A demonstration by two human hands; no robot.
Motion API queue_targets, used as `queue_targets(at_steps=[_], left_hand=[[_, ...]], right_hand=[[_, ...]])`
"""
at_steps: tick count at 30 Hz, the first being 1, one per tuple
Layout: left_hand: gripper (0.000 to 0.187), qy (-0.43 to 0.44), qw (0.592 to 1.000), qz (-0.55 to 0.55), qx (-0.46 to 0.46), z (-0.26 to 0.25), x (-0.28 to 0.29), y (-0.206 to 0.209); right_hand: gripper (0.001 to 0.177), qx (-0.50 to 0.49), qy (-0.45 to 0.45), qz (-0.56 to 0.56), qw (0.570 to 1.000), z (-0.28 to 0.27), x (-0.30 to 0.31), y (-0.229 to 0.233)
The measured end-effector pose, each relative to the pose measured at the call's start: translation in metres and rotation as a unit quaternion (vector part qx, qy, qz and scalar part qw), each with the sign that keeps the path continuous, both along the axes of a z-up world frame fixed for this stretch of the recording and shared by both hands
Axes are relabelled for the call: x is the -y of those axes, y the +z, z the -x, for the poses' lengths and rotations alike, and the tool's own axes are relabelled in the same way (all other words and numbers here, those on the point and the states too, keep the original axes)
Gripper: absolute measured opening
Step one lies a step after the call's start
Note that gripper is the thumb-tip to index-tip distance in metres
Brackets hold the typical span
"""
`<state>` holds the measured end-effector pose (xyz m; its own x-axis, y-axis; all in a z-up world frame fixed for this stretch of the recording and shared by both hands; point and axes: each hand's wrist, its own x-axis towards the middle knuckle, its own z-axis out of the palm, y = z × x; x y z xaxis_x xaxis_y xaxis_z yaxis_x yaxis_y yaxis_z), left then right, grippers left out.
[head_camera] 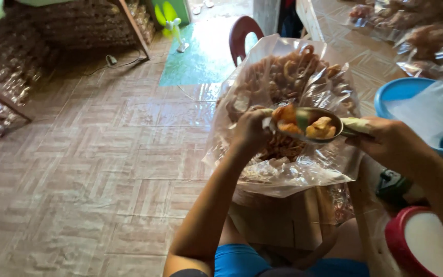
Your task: Scooping snacks from a large bulk container into small plastic bags and sealing them using a manual heat sealer.
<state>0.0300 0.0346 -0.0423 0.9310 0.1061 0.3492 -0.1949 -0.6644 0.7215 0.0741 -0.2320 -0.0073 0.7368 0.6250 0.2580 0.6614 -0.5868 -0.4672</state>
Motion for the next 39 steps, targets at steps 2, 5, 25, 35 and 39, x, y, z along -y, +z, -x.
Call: queue_targets(at_steps=[2,5,25,35,39], left_hand=[[0.026,-0.025,1.000,-0.011,0.009,0.001,0.008,0.004],[0.031,-0.051,0.999,-0.019,0.009,0.001,0.012,0.003],[0.021,-0.015,0.993,-0.069,-0.097,0.007,0.012,0.012],[0.040,0.067,0.981,0.180,0.026,0.042,-0.048,0.044],[0.041,0.125,0.974,0.149,0.113,0.046,-0.051,0.036]], right_hand=[[0.026,0.068,-0.033,0.100,0.992,-0.006,0.007,0.004],[0.022,0.158,-0.079,0.269,0.947,-0.003,0.008,0.021],[0.015,0.165,0.016,0.594,0.787,0.038,-0.101,0.111],[0.010,0.100,-0.059,0.513,0.851,0.016,-0.076,0.034],[0.011,0.383,-0.049,0.325,0.863,-0.056,-0.056,-0.118]])
